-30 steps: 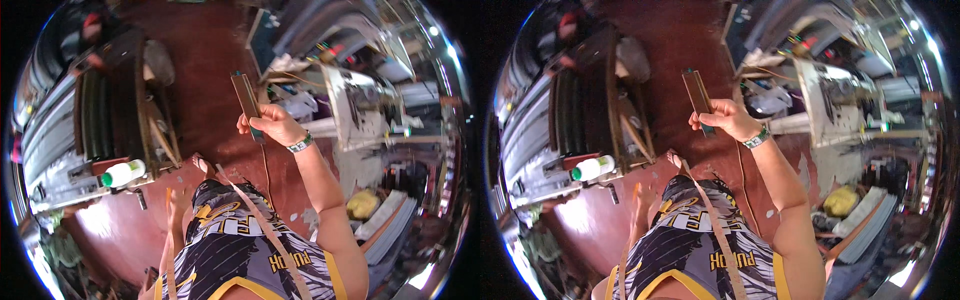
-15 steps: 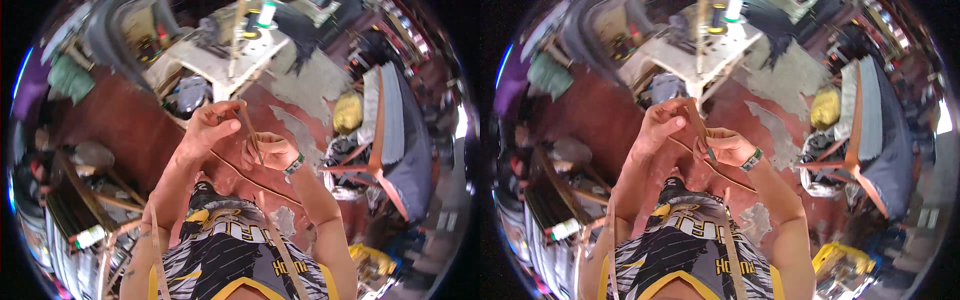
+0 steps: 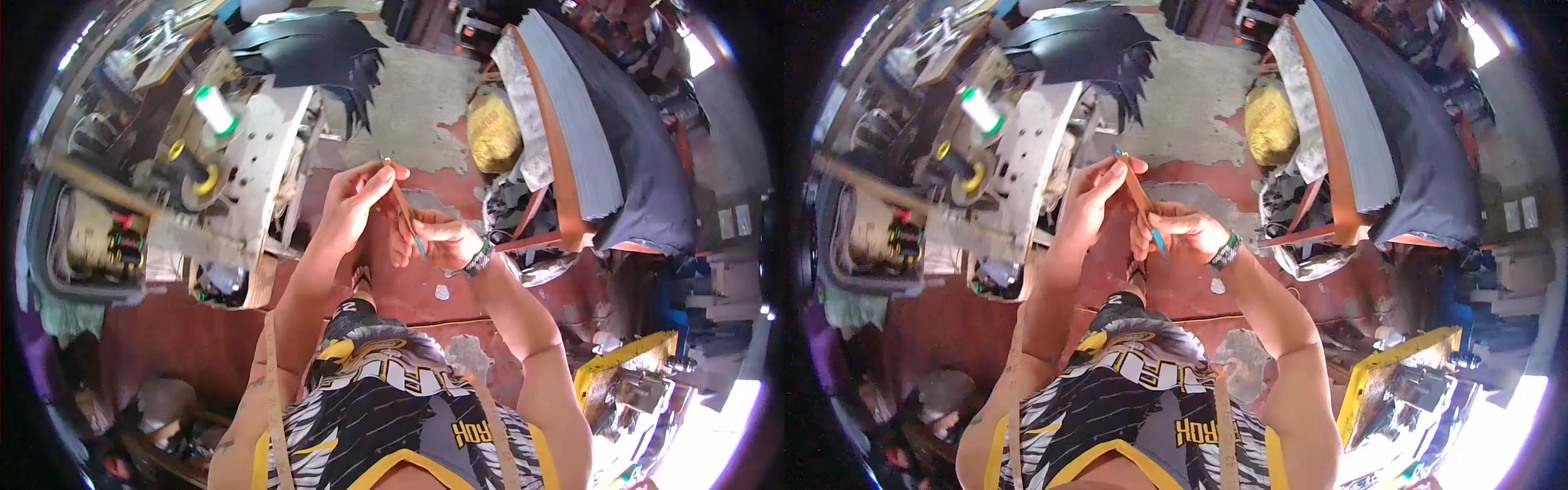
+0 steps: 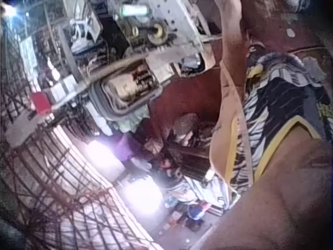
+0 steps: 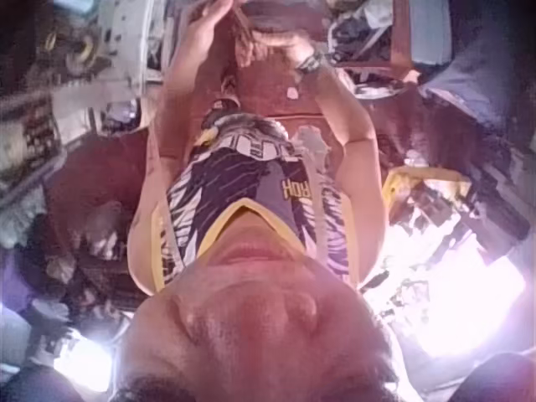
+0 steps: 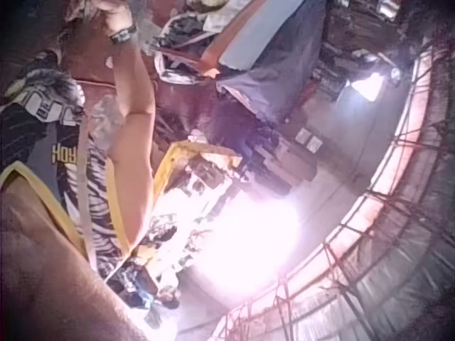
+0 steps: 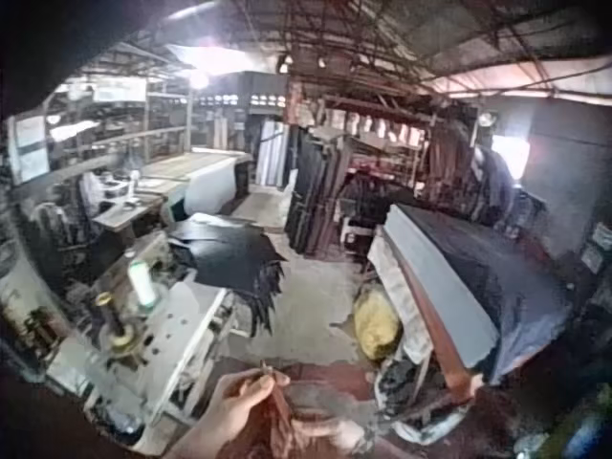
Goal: The person wraps sandpaper around a small block, feeds a strip through a manual roller press by turning its crank, and trims the edges of the strip on a workbench using a utility knife.
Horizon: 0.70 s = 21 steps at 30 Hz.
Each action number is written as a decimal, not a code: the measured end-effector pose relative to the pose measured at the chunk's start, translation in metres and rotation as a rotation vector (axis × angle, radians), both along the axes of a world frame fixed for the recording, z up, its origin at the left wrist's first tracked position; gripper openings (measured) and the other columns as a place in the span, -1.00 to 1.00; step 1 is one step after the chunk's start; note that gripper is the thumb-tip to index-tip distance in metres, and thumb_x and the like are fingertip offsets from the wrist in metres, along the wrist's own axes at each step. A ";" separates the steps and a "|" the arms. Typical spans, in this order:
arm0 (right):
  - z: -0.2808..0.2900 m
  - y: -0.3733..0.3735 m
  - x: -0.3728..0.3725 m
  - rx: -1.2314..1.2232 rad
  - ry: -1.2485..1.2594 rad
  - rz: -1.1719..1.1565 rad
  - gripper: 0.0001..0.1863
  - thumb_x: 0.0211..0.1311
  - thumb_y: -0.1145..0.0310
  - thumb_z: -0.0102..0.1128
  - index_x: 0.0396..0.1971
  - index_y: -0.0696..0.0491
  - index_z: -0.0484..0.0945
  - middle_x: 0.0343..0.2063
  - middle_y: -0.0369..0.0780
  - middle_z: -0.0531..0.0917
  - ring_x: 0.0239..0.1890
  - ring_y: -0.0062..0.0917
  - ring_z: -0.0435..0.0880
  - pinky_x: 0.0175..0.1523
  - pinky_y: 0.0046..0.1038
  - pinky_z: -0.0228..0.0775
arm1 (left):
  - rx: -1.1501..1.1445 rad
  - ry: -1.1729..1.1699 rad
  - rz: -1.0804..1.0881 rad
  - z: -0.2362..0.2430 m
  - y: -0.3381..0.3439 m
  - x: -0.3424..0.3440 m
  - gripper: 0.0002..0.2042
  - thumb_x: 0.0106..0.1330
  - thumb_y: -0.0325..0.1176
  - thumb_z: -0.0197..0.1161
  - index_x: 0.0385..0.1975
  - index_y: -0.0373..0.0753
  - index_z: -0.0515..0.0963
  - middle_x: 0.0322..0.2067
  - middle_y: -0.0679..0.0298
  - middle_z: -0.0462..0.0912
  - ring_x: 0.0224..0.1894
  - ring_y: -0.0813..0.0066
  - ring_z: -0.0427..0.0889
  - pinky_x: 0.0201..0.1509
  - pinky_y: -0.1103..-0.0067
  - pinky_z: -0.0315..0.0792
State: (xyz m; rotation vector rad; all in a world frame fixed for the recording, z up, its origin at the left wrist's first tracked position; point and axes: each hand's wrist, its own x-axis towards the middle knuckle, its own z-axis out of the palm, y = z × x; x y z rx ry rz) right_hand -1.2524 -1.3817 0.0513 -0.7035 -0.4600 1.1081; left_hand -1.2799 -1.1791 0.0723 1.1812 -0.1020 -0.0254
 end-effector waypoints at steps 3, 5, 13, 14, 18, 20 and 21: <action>0.020 -0.015 0.080 -0.056 -0.046 -0.060 -0.70 0.45 0.10 0.23 -0.25 0.07 0.54 -0.33 -0.22 0.58 -0.18 -0.34 0.60 0.04 -0.24 0.40 | -0.071 -0.033 -0.091 0.004 -0.010 0.088 -0.61 0.57 -0.15 0.17 0.07 -0.41 0.61 -0.40 0.31 0.69 -0.39 0.61 0.59 -0.20 0.63 0.47; 0.031 -0.023 0.123 -0.071 -0.051 -0.087 -0.68 0.44 0.11 0.26 -0.20 0.10 0.56 -0.29 -0.21 0.61 -0.15 -0.36 0.62 0.06 -0.27 0.42 | -0.119 -0.045 -0.145 0.006 -0.014 0.134 -0.56 0.57 -0.14 0.16 0.18 -0.42 0.56 -0.32 0.30 0.70 -0.32 0.60 0.60 -0.16 0.61 0.48; 0.018 -0.075 0.335 -0.290 -0.317 -0.283 -0.69 0.51 0.25 0.20 0.03 0.18 0.57 -0.19 -0.24 0.69 -0.13 -0.58 0.63 0.01 -0.44 0.45 | -0.203 0.140 -0.161 -0.064 -0.058 0.333 -0.67 0.57 -0.16 0.15 -0.03 -0.35 0.58 -0.40 0.29 0.66 -0.36 0.51 0.63 -0.24 0.55 0.50; 0.018 -0.081 0.368 -0.374 -0.329 -0.351 -0.69 0.50 0.29 0.21 0.04 0.20 0.57 -0.19 -0.27 0.69 -0.12 -0.62 0.62 0.01 -0.48 0.43 | -0.003 0.270 -0.058 -0.106 -0.059 0.360 -0.71 0.56 -0.16 0.16 -0.13 -0.31 0.59 -0.42 0.29 0.64 -0.38 0.51 0.62 -0.26 0.52 0.50; -0.001 -0.108 0.521 -0.457 -0.541 -0.435 -0.67 0.48 0.24 0.27 0.00 0.20 0.61 -0.24 -0.29 0.72 -0.17 -0.68 0.64 -0.04 -0.54 0.46 | 0.922 0.132 -0.043 -0.269 -0.048 0.389 -0.70 0.50 -0.20 0.08 -0.26 -0.37 0.55 -0.40 -0.07 0.64 -0.37 -0.10 0.56 -0.21 0.24 0.49; 0.005 -0.123 0.587 -0.546 -0.612 -0.430 -0.66 0.46 0.22 0.30 -0.02 0.21 0.63 -0.27 -0.30 0.73 -0.21 -0.68 0.65 -0.06 -0.53 0.49 | 1.075 0.285 0.023 -0.319 -0.045 0.351 -0.70 0.44 -0.21 0.13 -0.33 -0.38 0.57 -0.33 -0.09 0.68 -0.29 -0.06 0.65 -0.19 0.21 0.52; 0.005 -0.129 0.621 -0.533 -0.564 -0.443 -0.66 0.46 0.22 0.31 -0.02 0.21 0.63 -0.26 -0.29 0.73 -0.21 -0.67 0.65 -0.06 -0.54 0.49 | 1.111 0.490 -0.067 -0.326 -0.039 0.340 -0.70 0.44 -0.22 0.13 -0.34 -0.37 0.58 -0.35 -0.06 0.68 -0.31 -0.02 0.65 -0.22 0.24 0.51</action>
